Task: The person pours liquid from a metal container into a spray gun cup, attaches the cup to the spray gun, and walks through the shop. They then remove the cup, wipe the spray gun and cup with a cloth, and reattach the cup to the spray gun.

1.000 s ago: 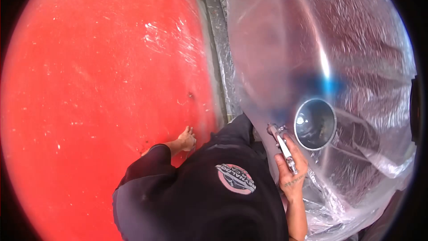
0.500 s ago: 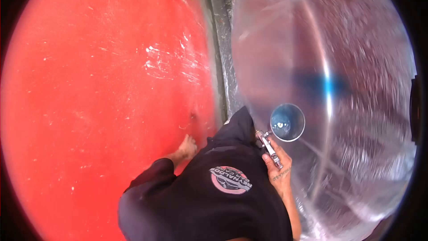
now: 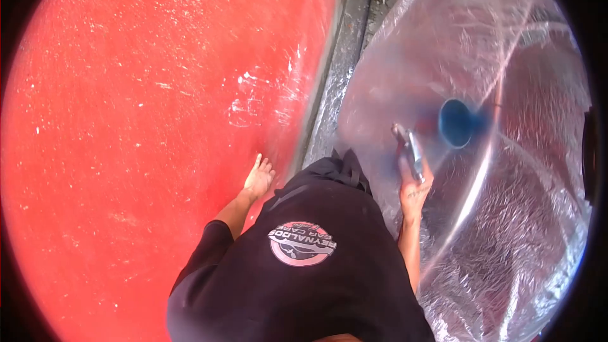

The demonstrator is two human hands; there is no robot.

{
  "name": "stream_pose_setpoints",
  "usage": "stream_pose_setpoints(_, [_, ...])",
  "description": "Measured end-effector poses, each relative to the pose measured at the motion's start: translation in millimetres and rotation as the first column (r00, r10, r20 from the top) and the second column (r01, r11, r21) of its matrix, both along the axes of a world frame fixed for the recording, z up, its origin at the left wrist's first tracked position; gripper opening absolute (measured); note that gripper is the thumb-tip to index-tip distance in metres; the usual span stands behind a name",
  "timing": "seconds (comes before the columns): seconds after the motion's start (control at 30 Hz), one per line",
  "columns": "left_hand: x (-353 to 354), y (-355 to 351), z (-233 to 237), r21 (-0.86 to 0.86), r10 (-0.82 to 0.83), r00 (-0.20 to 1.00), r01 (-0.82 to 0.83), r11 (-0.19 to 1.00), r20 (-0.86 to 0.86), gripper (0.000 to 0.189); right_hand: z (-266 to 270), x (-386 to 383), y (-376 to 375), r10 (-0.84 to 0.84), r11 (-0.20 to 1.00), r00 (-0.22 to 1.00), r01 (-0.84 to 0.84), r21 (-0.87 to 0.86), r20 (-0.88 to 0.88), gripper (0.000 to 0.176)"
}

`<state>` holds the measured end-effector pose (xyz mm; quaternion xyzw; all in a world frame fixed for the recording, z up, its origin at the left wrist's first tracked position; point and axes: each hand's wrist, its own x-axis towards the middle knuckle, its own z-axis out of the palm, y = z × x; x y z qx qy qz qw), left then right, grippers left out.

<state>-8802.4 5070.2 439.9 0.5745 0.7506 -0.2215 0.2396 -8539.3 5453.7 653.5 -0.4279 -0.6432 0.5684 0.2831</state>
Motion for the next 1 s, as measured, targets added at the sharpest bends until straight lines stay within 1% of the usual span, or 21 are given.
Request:
stream_pose_setpoints(0.07, [-2,1,1,0.034,0.043,0.999,-0.043,0.998,0.008,0.031,1,-27,26,0.037,0.999,0.996,-0.035,0.028,-0.082,0.055])
stream_pose_setpoints(0.13, [-3,0,-1,0.024,0.084,0.995,-0.085,0.996,0.050,0.034,0,-54,51,0.036,0.999,0.997,-0.035,0.018,-0.068,0.053])
stream_pose_setpoints(0.2, [-3,-1,-7,0.051,0.078,0.996,-0.079,0.996,0.036,0.033,-1,-80,77,0.049,0.999,0.995,-0.047,0.021,-0.087,0.052])
stream_pose_setpoints(0.27, [-9,4,-18,0.197,0.154,0.983,-0.171,0.965,0.097,0.031,-8,-106,107,0.082,0.997,0.992,-0.081,0.019,-0.097,0.051])
stream_pose_setpoints(0.3, [-11,12,-20,0.247,0.217,0.966,-0.247,0.937,0.141,0.031,-16,-119,124,0.108,0.993,0.988,-0.102,0.056,-0.106,0.051])
stream_pose_setpoints(0.33, [-17,24,-32,0.257,0.211,0.968,-0.241,0.936,0.139,0.031,-20,-132,141,0.104,0.993,0.989,-0.097,0.066,-0.109,0.051])
stream_pose_setpoints(0.4, [-32,54,-53,0.321,0.439,0.865,-0.500,0.805,0.244,0.032,-29,-158,169,0.119,0.992,0.984,-0.111,0.066,-0.133,0.044])
stream_pose_setpoints(0.43, [-50,99,-32,0.384,0.425,0.880,-0.476,0.792,0.214,0.034,-36,-169,184,0.113,0.992,0.983,-0.105,0.064,-0.143,0.045])
stream_pose_setpoints(0.47, [-72,154,-8,0.525,0.355,0.913,-0.406,0.749,0.200,0.035,-44,-181,199,0.111,0.993,0.983,-0.104,0.056,-0.146,0.045])
stream_pose_setpoints(0.5, [-98,213,15,0.653,0.286,0.942,-0.328,0.683,0.174,0.037,-50,-195,216,0.084,0.996,0.984,-0.078,0.048,-0.156,0.043])
stream_pose_setpoints(0.53, [-123,272,38,0.726,0.266,0.949,-0.301,0.618,0.168,0.035,-56,-208,235,0.061,0.998,0.984,-0.055,0.042,-0.165,0.040])
stream_pose_setpoints(0.57, [-155,327,59,0.796,0.241,0.958,-0.265,0.544,0.154,0.034,-65,-219,257,0.060,0.998,0.984,-0.053,0.042,-0.171,0.040])
stream_pose_setpoints(0.63, [-218,414,91,0.873,0.289,0.957,-0.175,0.456,0.040,0.037,-88,-237,308,0.125,0.991,0.991,-0.126,-0.041,-0.041,0.052])
stream_pose_setpoints(0.67, [-246,448,111,0.886,0.305,0.952,-0.167,0.432,0.031,0.035,-96,-240,328,0.120,0.991,0.992,-0.122,-0.059,-0.029,0.052])
stream_pose_setpoints(0.7, [-270,468,120,0.870,0.320,0.947,-0.154,0.468,-0.004,0.036,-101,-242,348,0.130,0.991,0.991,-0.129,-0.044,0.013,0.052])
stream_pose_setpoints(0.73, [-304,493,132,0.871,0.333,0.941,-0.113,0.479,-0.061,0.037,-98,-259,379,0.138,0.990,0.990,-0.138,0.002,0.027,0.052])
stream_pose_setpoints(0.77, [-324,510,140,0.877,0.324,0.943,-0.086,0.472,-0.082,0.037,-94,-275,407,0.128,0.992,0.992,-0.128,0.014,0.003,0.052])
stream_pose_setpoints(0.83, [-333,503,135,0.700,0.210,0.943,0.032,0.714,-0.258,0.042,-85,-288,435,0.128,0.992,0.992,-0.128,0.014,0.006,0.052])
stream_pose_setpoints(0.87, [-338,502,130,0.700,0.194,0.947,0.044,0.712,-0.257,0.042,-80,-296,448,0.111,0.994,0.994,-0.111,0.015,0.007,0.052])
stream_pose_setpoints(0.93, [-337,506,119,0.604,0.235,0.917,0.008,0.797,-0.323,0.047,-66,-316,486,0.118,0.992,0.992,-0.116,0.056,-0.036,0.052])
stream_pose_setpoints(1.0, [-334,508,122,0.575,0.270,0.915,-0.052,0.817,-0.301,0.044,-72,-332,517,0.113,0.992,0.992,-0.109,0.060,-0.059,0.052])
